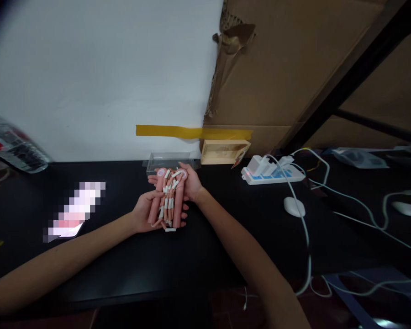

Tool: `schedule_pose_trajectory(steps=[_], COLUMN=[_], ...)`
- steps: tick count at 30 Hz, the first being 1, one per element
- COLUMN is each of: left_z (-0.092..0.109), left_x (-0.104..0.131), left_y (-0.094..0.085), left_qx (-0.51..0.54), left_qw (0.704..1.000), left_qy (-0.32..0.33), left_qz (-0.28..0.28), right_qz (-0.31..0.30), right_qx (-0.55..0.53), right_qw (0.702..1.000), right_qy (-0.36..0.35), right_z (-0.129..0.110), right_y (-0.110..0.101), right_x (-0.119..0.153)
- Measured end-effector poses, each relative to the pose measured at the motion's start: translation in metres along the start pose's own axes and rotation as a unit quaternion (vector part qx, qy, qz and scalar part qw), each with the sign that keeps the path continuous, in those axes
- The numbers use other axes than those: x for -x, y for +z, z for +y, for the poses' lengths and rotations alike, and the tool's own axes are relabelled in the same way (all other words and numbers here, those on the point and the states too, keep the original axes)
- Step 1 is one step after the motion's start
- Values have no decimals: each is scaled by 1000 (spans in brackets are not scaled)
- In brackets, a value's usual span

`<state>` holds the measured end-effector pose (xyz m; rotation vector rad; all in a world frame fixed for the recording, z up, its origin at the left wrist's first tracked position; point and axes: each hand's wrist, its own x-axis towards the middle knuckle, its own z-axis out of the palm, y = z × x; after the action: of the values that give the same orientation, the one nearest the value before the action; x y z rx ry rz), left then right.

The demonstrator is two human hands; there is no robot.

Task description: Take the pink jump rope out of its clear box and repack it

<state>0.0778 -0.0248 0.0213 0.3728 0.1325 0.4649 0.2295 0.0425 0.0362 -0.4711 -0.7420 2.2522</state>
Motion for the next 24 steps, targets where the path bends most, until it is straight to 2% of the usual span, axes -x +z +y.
schedule_pose_trajectory(steps=[7,16,24], left_z=[-2,-2,-3], left_x=[-1,-4,-3], left_y=[-1,-4,-4], left_qx=[-7,-12,-10], left_qw=[1000,1000,1000], left_qy=[9,-10,-8], left_qz=[-7,6,-6], right_qz=[19,24,46], right_qx=[-11,5,-4], right_qw=[999,999,999], right_qy=[24,21,-6], right_z=[-1,1,3], right_y=[7,20,14], right_x=[1,7,1])
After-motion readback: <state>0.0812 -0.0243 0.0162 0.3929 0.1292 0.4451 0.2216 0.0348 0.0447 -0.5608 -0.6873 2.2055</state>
